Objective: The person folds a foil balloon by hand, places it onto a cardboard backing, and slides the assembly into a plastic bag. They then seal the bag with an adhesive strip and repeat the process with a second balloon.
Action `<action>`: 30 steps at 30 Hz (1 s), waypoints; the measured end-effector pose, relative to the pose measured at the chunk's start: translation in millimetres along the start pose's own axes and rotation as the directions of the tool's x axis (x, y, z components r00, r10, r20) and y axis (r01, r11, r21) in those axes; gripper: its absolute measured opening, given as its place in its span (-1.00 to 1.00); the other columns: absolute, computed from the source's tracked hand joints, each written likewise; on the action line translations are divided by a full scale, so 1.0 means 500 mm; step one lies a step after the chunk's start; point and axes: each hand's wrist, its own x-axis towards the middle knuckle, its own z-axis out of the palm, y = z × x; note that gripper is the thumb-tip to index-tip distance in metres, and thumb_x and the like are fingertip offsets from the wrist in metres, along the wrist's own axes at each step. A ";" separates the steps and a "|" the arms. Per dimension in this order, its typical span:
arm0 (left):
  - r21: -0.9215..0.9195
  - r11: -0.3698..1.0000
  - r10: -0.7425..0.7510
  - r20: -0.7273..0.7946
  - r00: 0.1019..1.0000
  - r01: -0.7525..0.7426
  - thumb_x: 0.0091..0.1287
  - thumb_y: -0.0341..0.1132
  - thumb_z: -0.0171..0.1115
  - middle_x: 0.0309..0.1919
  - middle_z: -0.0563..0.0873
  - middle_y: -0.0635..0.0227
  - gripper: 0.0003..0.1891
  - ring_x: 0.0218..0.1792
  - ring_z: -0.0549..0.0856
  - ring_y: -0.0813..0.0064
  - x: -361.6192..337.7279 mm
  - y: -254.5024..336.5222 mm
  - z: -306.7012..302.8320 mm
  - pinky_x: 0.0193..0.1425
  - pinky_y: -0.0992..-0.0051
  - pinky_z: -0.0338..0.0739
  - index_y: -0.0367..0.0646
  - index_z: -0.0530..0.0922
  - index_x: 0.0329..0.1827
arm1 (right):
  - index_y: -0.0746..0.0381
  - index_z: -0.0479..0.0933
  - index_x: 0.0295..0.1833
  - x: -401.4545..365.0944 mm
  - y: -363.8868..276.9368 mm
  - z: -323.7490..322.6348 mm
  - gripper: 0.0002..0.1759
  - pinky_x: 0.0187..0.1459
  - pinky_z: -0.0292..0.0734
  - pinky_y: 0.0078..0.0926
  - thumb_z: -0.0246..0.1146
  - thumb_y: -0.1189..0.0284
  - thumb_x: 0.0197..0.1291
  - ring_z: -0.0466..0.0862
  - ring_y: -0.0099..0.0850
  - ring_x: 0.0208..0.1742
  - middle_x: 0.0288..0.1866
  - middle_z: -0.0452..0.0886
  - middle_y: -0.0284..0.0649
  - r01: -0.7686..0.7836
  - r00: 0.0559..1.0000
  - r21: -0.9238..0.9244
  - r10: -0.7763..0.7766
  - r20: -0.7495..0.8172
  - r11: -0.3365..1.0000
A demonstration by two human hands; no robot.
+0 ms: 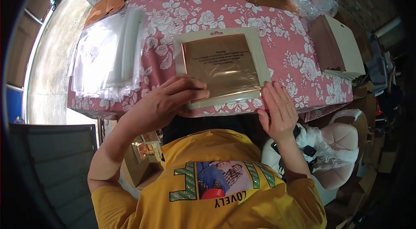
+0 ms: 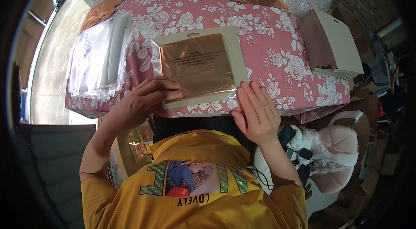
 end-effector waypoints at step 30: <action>0.643 0.732 -0.053 -0.278 0.959 0.227 0.48 -0.14 0.18 0.52 0.42 0.40 -0.47 0.56 0.33 0.25 -0.120 0.078 0.130 0.62 0.18 0.15 0.03 0.39 0.49 | 0.25 0.58 0.30 -0.005 -0.010 0.014 -0.53 0.32 0.47 -0.11 0.24 0.21 0.40 0.57 -0.12 0.37 0.31 0.63 -0.16 -0.008 0.999 -0.072 0.005 -0.039 0.997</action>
